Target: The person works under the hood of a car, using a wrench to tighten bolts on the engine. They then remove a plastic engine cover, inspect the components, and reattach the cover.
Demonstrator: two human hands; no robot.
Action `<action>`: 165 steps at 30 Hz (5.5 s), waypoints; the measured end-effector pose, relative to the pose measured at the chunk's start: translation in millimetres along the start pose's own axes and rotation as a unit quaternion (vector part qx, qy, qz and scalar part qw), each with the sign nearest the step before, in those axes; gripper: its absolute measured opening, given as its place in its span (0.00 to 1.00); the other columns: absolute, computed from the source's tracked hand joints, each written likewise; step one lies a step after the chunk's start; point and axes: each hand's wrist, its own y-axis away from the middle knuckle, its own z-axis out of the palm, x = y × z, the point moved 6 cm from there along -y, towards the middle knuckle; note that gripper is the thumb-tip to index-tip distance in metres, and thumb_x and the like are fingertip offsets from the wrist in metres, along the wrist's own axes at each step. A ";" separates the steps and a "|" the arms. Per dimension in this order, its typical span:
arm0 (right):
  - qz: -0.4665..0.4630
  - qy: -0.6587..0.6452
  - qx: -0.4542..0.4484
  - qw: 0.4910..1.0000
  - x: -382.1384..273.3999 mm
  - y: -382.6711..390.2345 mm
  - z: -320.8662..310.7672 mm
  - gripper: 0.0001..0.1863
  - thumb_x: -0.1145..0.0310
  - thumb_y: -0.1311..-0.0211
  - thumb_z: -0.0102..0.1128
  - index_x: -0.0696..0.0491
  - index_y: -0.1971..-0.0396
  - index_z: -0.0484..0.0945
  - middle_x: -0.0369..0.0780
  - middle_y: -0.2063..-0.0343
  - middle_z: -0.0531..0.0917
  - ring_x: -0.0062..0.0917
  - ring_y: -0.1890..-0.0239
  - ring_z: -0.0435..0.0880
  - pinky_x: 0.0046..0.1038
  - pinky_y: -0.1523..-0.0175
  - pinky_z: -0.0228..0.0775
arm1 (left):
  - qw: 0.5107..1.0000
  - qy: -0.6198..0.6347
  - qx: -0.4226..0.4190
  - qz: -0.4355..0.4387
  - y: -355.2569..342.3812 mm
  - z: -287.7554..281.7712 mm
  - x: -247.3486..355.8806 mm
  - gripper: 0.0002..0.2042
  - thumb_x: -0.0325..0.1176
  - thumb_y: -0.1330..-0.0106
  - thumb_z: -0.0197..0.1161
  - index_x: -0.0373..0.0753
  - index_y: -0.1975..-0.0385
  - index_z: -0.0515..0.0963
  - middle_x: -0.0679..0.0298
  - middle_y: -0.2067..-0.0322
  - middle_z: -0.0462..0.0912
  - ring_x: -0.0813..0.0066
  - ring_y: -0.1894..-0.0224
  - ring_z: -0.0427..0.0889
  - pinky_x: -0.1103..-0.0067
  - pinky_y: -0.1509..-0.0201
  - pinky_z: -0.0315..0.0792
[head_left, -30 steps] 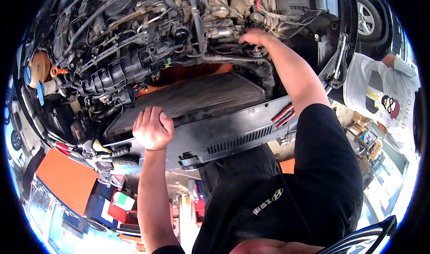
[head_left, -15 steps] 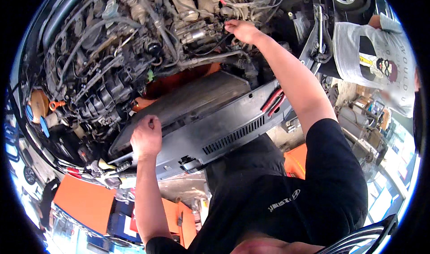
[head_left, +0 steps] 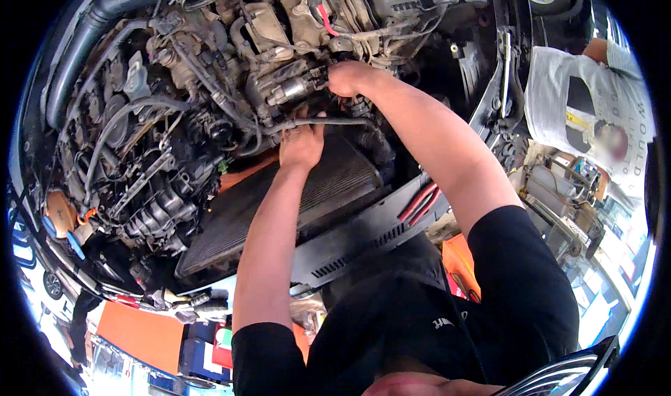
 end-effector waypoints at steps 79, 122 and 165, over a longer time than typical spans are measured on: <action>0.079 -0.310 -0.062 0.945 25.3 2.5 -5.4 0.32 0.45 0.26 0.44 0.61 0.49 0.79 0.48 0.48 0.84 0.34 0.47 0.79 0.38 0.36 0.66 | 0.869 0.352 -0.055 -0.342 -93.9 35.8 18.5 0.39 0.71 0.37 0.54 0.40 0.42 0.83 0.42 0.46 0.84 0.45 0.38 0.81 0.60 0.34 0.73; 0.115 -0.277 0.055 0.952 25.0 6.8 0.7 0.38 0.66 0.38 0.61 0.63 0.28 0.63 0.53 0.41 0.83 0.38 0.41 0.83 0.33 0.37 0.74 | 0.737 0.674 -0.038 -0.024 -98.7 47.5 20.4 0.17 0.32 0.40 0.73 0.36 0.51 0.86 0.63 0.54 0.90 0.71 0.50 0.85 0.72 0.41 0.74; 0.033 -0.213 0.023 0.976 20.8 35.4 -11.5 0.29 0.66 0.31 0.62 0.59 0.33 0.72 0.48 0.41 0.82 0.32 0.39 0.81 0.30 0.32 0.69 | 0.944 0.323 -0.016 -0.063 -96.6 46.7 -4.7 0.16 0.38 0.28 0.55 0.31 0.55 0.81 0.40 0.58 0.86 0.41 0.51 0.84 0.54 0.45 0.76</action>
